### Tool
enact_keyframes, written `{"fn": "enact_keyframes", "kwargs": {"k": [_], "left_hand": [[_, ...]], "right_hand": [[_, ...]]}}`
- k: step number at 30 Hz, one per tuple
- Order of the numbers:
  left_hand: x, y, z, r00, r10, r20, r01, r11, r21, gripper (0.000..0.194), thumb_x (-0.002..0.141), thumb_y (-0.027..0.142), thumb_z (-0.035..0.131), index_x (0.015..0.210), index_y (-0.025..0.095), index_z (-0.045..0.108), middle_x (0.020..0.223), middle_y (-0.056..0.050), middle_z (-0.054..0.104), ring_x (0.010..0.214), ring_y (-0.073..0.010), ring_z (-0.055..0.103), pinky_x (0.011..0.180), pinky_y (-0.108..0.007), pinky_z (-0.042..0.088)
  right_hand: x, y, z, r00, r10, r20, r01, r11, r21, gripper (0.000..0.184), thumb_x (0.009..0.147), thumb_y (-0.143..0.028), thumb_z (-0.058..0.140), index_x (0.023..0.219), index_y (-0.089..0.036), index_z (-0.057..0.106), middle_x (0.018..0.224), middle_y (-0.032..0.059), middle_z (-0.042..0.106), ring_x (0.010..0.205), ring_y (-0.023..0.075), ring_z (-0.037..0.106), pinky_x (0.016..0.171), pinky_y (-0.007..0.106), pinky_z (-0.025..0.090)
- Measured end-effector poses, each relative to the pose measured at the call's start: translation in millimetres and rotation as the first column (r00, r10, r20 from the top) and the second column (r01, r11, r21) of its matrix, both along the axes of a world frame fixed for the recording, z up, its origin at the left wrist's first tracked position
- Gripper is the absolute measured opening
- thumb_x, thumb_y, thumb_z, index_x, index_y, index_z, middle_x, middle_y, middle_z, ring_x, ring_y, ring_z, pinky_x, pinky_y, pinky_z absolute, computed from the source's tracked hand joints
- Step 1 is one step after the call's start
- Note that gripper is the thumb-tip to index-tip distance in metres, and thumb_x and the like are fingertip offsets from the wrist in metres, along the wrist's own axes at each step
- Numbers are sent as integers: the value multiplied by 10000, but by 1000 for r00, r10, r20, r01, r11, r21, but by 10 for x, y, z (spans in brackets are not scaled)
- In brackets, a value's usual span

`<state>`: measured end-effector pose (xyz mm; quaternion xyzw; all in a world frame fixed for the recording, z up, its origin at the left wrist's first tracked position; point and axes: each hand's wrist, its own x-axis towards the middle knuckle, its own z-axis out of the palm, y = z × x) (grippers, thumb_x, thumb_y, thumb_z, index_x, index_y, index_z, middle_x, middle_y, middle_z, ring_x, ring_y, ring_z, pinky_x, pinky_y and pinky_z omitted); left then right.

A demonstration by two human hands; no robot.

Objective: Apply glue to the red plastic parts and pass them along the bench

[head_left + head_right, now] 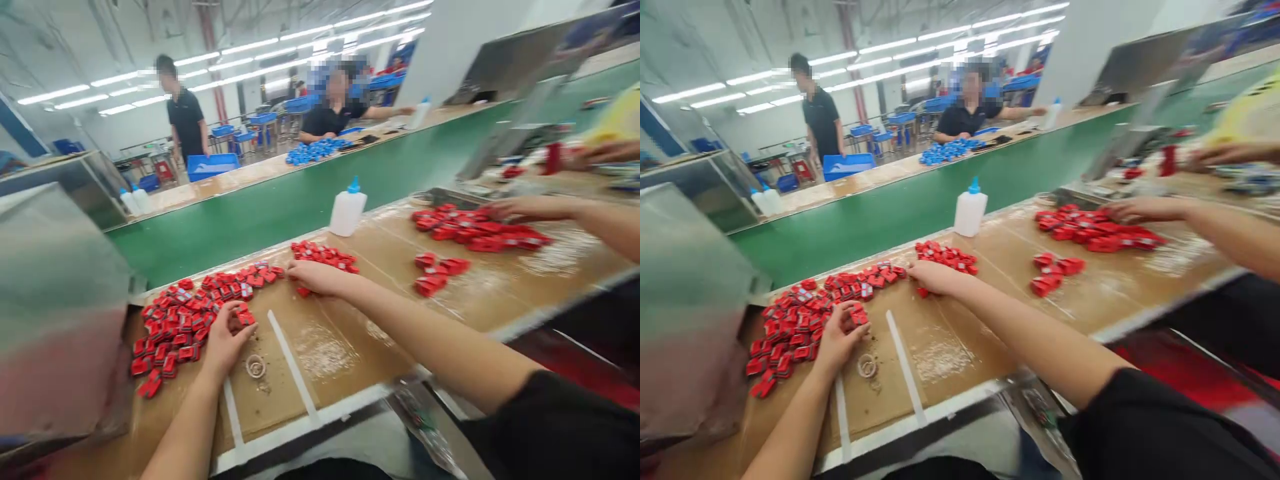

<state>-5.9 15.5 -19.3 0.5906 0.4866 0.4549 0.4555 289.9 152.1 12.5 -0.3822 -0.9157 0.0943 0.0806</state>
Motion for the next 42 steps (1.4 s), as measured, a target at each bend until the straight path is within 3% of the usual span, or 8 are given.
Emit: {"fn": "enact_keyframes", "kwargs": {"k": [5,9,13,21,27,33,39,42], "left_hand": [[10,-53,40,1000,12,19,-10,998,-59,591,804,348,798,1333,215,570,1051,-59,748,821,-185,735,721,-285,588],[5,-78,53,998,49,48,-47,998,-38,567,764,343,840,1256,188,605,1043,-70,761,815,-187,739,733,-292,597],[-8,-77,50,994,44,98,-41,999,-34,565,761,295,841,1270,182,623,1135,-97,765,904,-209,761,806,-312,608],[-4,-64,79,995,2,96,3,998,-60,642,769,312,848,1362,185,637,1282,-108,733,1072,-278,747,980,-426,604],[-31,-29,103,953,0,302,59,980,-188,777,741,368,878,1439,197,583,1437,-145,636,1236,-320,673,1019,-463,582],[-12,-34,58,915,11,403,110,955,-276,682,752,398,878,1351,155,662,1167,-133,771,1032,-261,754,941,-397,603],[-21,-45,-8,909,4,416,118,957,-265,611,707,417,909,1207,118,722,1082,-137,786,937,-232,758,899,-350,584],[-13,-51,13,926,-10,377,106,966,-235,581,694,418,915,1155,122,723,1093,-142,775,959,-251,747,894,-369,579]], "right_hand": [[-303,-153,-10,954,-14,-300,32,998,55,201,946,-235,599,1030,-152,762,1067,146,720,983,252,704,925,378,560],[-771,-630,-29,705,97,-702,-89,995,48,243,974,-381,638,1132,-231,745,1121,87,724,1063,215,694,961,359,575],[-1044,-886,-102,605,154,-781,-226,974,17,215,978,-351,643,1132,-252,758,1168,83,721,1104,207,699,991,365,583],[-1034,-794,-292,526,122,-842,-246,969,-13,244,956,-368,679,1131,-228,776,1191,103,708,1127,214,686,1040,406,564],[-991,-769,-368,570,125,-812,-231,973,-13,266,970,-363,658,1178,-236,764,1238,109,678,1153,215,666,1038,411,564],[-996,-801,-331,591,283,-755,-281,950,136,247,1001,-320,610,1178,-218,749,1222,121,695,1125,204,672,986,375,574],[-991,-795,-341,760,374,-532,-223,918,327,244,989,-307,624,1201,-272,739,1224,115,722,1089,241,684,938,432,564],[-927,-804,-333,761,387,-521,-278,920,276,349,974,-353,643,1320,-331,679,1361,109,669,1214,266,650,1032,481,530]]}}
